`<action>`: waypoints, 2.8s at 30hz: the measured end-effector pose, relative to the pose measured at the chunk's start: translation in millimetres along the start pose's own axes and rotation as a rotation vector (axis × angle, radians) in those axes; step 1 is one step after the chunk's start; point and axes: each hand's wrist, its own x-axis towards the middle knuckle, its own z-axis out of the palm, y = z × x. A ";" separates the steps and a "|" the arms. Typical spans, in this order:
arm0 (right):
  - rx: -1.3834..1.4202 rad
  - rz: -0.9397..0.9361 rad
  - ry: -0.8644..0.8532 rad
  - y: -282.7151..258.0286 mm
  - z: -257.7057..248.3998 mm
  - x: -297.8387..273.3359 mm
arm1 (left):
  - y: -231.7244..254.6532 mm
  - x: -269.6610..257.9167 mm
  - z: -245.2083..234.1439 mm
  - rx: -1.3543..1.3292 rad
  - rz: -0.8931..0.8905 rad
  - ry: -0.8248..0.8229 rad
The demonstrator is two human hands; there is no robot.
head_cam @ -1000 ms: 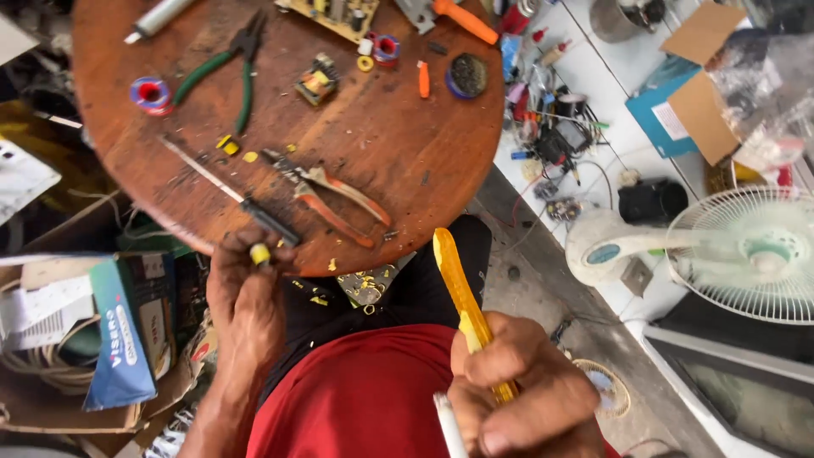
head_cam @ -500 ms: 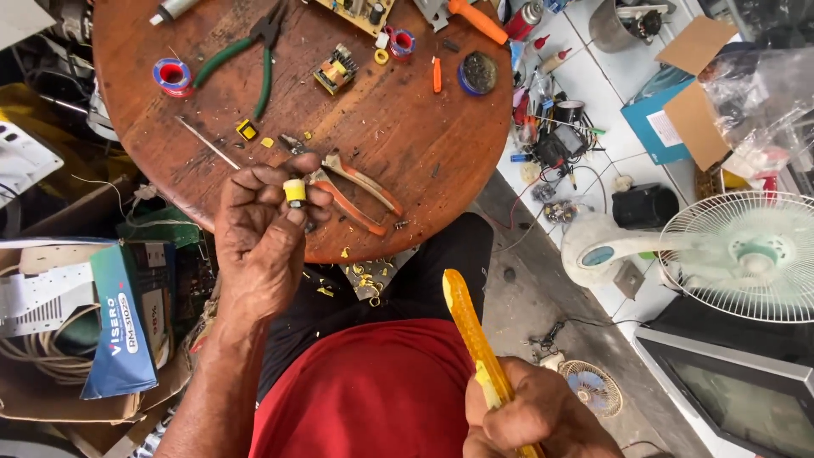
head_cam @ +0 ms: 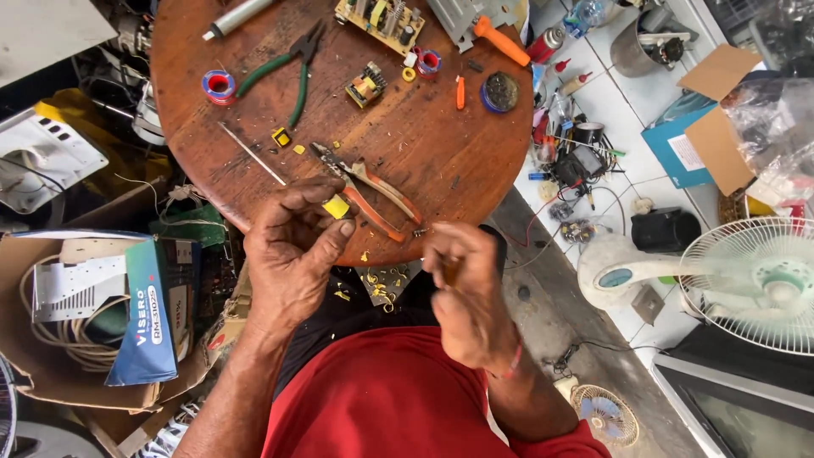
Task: The person is working at a cluttered wooden table, handling a small yellow electrical component. They use their hands to manipulate the component and a small tool to adjust or clean it. Various tools and electronic parts are scattered on the table.
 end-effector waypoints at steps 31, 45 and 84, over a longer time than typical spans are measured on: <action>-0.407 -0.097 -0.139 5.5 24.4 25.0 | -12.0 -25.5 23.2 0.041 -0.214 0.080; -0.075 0.079 -0.083 17.9 21.3 13.3 | -19.6 -26.6 22.6 -0.199 -0.202 0.005; 0.037 0.047 -0.102 24.3 -19.1 8.6 | -27.9 -29.2 21.4 -0.178 -0.346 0.065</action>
